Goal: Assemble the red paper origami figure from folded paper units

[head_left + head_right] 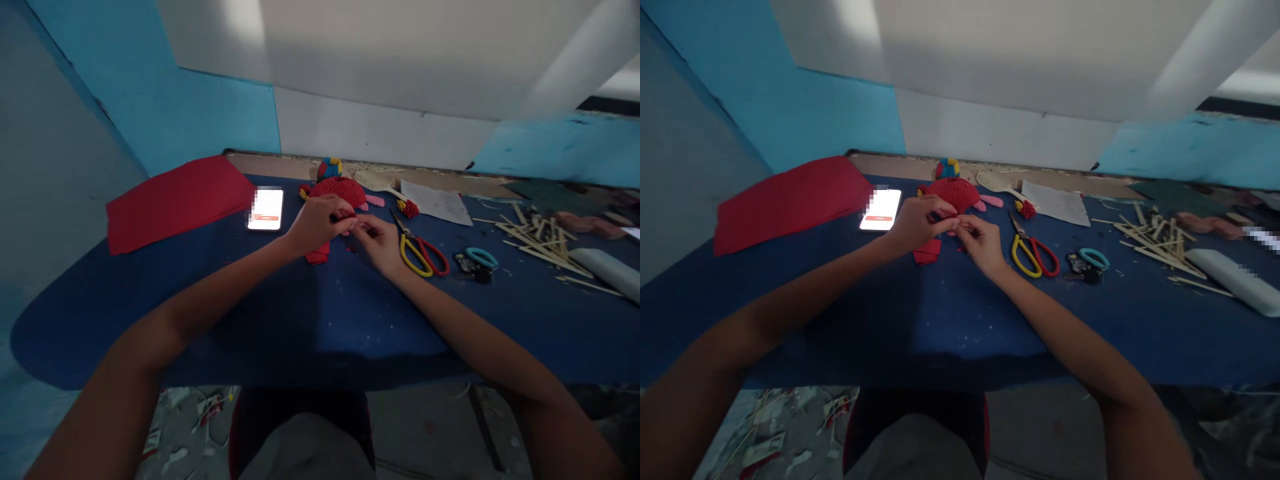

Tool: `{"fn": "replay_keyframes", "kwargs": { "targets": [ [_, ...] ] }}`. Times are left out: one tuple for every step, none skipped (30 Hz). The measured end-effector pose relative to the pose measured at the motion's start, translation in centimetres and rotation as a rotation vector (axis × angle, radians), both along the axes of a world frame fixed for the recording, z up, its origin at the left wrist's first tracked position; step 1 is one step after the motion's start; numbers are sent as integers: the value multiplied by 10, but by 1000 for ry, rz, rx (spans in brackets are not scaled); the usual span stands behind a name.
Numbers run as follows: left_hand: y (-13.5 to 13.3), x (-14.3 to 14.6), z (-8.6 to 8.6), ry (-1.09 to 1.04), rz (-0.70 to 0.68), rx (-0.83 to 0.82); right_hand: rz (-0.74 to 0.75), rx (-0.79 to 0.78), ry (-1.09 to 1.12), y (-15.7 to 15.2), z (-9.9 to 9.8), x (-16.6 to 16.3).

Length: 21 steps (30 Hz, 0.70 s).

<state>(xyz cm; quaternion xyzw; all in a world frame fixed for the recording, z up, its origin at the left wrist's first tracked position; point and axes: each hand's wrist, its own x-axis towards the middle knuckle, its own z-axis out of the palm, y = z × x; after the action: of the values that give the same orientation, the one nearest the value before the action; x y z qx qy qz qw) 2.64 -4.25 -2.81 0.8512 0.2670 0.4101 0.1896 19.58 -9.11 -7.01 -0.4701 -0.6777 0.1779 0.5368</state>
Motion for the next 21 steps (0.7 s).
{"fn": "replay_keyframes", "kwargs": {
  "targets": [
    [-1, 2, -2, -11, 13, -28, 18, -6, -65, 1, 3, 6],
    [-2, 3, -4, -21, 23, -53, 38, -11, -146, 3, 5, 12],
    [-2, 3, -6, -27, 28, -76, 60, -24, -236, 5, 7, 20],
    [-2, 2, -8, -31, 29, -97, 93, -49, -320, 7, 9, 27],
    [-2, 0, -9, -35, 25, -116, 135, -80, -399, 9, 9, 34],
    [-1, -3, -11, -38, 16, -132, 186, -108, -467, 11, 9, 40],
    [-1, -6, -12, -37, 0, -140, 242, -130, -519, 14, 7, 45],
    [-2, -9, -13, -33, -21, -142, 295, -142, -555, 16, 5, 48],
    [-2, -12, -13, -27, -46, -144, 340, -147, -575, 18, 3, 50],
    [-4, -14, -12, -20, -70, -149, 376, -146, -576, 19, 1, 51],
    [-5, -17, -11, -8, -91, -161, 400, -144, -556, 20, -1, 50],
    [-6, -19, -11, 3, -109, -185, 409, -141, -515, 19, 0, 48],
    [-8, -21, -10, 12, -125, -223, 402, -142, -454, 18, 1, 45],
    [-10, -23, -9, 16, -140, -273, 380, -144, -372, 15, 3, 42],
    [-11, -25, -9, 12, -154, -329, 339, -145, -279, 12, 6, 37],
    [-12, -27, -9, 0, -167, -384, 285, -146, -183, 8, 10, 33],
    [-13, -29, -9, -19, -179, -430, 241, -140, -92, 5, 13, 28],
    [-14, -31, -10, -43, -187, -462, 226, -150, -28, 1, 15, 23],
    [-15, -33, -10, -65, -192, -481, 218, -160, 26, -2, 17, 18],
    [-15, -34, -10, -84, -192, -489, 221, -169, 74, -5, 18, 13],
    [-15, -34, -10, -100, -189, -492, 232, -183, 119, -8, 19, 8]
  ]
}}
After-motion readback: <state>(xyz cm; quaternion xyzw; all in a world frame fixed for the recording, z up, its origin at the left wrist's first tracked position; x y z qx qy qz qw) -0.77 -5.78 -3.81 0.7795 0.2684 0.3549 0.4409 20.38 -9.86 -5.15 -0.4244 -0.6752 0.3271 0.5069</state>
